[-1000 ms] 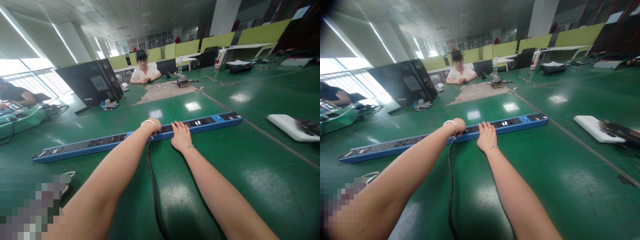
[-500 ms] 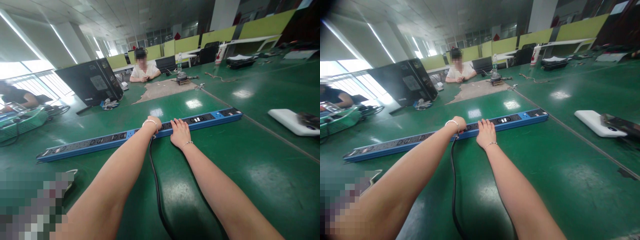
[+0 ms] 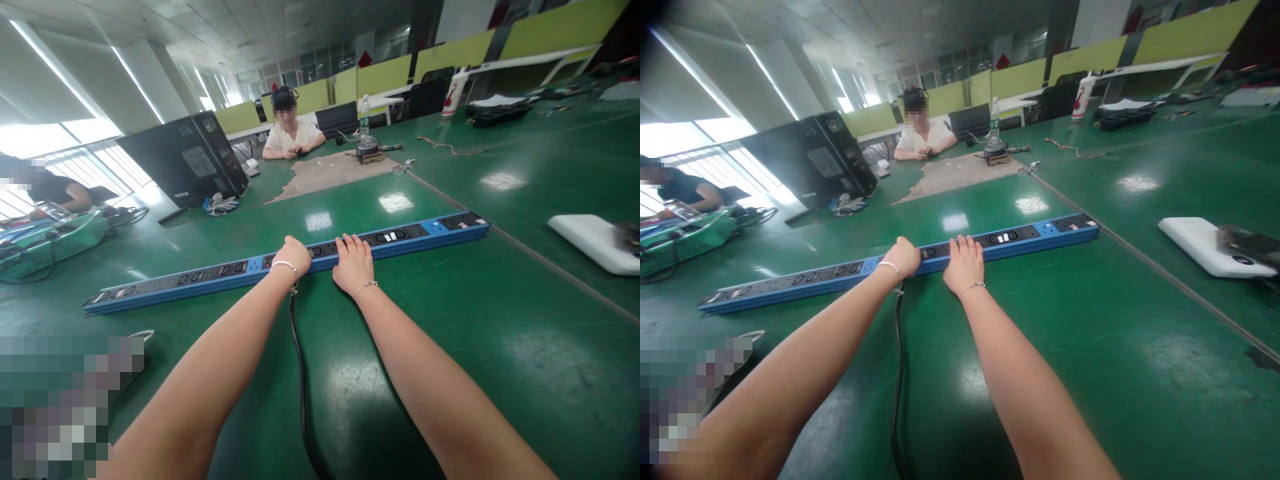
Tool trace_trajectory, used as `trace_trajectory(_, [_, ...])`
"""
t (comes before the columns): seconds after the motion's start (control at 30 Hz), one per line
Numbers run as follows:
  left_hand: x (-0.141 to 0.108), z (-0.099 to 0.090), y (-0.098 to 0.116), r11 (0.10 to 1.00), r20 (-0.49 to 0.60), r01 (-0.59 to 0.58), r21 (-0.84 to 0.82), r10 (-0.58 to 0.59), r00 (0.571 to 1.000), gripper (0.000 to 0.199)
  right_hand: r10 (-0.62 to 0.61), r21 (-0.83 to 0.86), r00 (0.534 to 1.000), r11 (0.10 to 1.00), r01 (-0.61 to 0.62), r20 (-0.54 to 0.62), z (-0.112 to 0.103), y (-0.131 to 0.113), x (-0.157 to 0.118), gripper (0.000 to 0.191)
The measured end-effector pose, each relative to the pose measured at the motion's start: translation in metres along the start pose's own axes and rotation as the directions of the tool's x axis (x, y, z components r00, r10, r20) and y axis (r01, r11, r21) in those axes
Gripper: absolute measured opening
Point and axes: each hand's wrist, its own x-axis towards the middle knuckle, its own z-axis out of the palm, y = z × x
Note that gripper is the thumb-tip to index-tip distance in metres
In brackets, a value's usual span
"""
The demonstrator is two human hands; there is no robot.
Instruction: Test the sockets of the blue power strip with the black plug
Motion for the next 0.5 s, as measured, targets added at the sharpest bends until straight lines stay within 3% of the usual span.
trace_trajectory(0.17, [-0.003,0.009,0.000,0.989,-0.077,0.098,-0.112,-0.107,0.991,0.035,0.000,0.073,1.000,0.997,0.000,-0.001,-0.003,0.001,0.000,0.057])
trace_trajectory(0.3, [-0.007,0.013,0.000,0.997,-0.147,0.054,-0.061,-0.063,0.987,0.030,0.009,0.183,1.000,0.983,-0.005,-0.023,-0.003,-0.010,-0.001,0.051])
trace_trajectory(0.5, [-0.010,0.009,-0.021,0.985,-0.111,-0.108,-0.135,0.094,0.989,0.042,-0.194,0.334,0.981,0.925,0.181,0.008,-0.004,-0.036,-0.006,0.043])
